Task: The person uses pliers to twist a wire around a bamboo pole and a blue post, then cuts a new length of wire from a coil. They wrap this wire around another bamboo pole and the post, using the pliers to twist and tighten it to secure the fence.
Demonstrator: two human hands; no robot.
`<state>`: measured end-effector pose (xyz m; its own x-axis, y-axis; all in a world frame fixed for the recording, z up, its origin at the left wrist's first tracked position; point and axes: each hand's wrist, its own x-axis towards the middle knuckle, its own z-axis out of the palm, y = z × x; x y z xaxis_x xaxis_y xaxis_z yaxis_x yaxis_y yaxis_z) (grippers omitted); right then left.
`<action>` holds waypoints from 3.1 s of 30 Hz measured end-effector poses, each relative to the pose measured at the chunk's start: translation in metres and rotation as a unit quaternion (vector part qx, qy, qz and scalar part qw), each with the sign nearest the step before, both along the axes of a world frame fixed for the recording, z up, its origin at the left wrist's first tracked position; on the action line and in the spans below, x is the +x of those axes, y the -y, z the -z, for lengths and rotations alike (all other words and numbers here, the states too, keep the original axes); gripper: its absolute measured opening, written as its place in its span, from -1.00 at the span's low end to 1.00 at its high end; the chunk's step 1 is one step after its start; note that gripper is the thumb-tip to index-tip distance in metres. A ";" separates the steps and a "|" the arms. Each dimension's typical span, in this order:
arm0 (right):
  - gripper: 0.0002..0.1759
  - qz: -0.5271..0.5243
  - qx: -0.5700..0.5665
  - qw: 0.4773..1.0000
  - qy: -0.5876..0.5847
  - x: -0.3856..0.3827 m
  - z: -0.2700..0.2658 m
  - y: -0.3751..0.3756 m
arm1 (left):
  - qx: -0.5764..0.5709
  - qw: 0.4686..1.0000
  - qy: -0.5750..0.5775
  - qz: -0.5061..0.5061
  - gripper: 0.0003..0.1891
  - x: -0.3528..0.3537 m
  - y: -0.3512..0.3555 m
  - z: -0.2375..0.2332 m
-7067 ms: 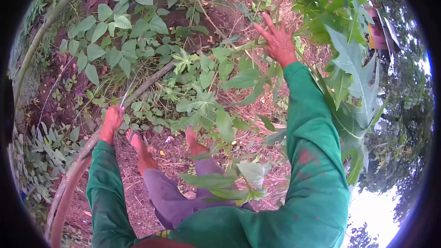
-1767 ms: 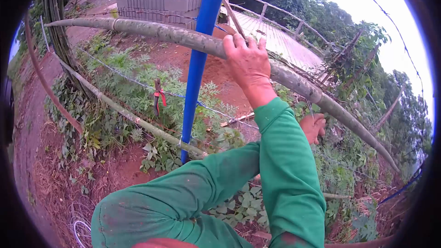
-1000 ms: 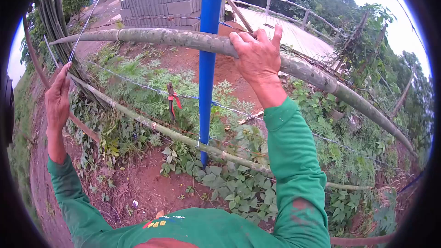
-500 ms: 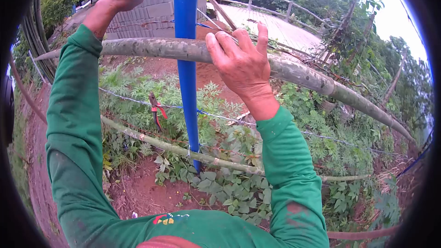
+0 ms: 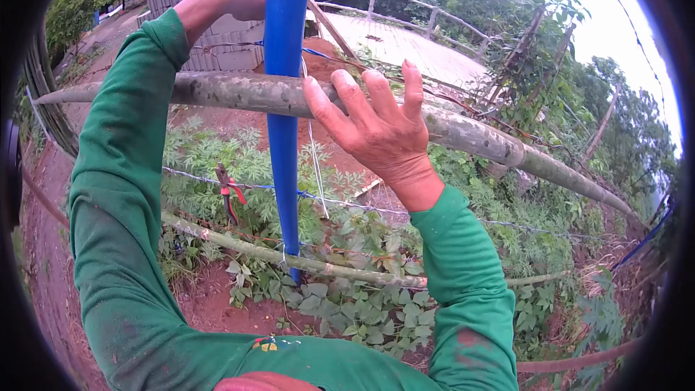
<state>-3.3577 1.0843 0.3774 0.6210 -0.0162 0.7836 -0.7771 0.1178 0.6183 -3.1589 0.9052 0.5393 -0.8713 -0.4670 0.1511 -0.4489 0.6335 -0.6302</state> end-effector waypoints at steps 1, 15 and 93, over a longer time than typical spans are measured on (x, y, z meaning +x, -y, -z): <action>-0.64 -0.003 0.015 1.000 0.007 0.001 0.000 -0.002 | 0.011 1.000 0.002 0.012 -0.65 -0.004 0.002 0.005; -0.44 0.010 0.029 0.999 0.009 0.002 0.005 -0.003 | -0.017 0.994 -0.056 0.093 -0.80 0.034 -0.105 -0.019; -0.08 -0.094 0.393 0.908 0.112 0.042 -0.036 -0.011 | 0.075 0.696 -0.712 -0.058 -0.82 0.005 -0.205 0.138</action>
<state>-3.3156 1.0952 0.4134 0.4974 -0.5354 0.6826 -0.8544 -0.4385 0.2786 -3.1538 1.1104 0.4012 0.1557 -0.6254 0.7646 -0.6045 0.5518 0.5745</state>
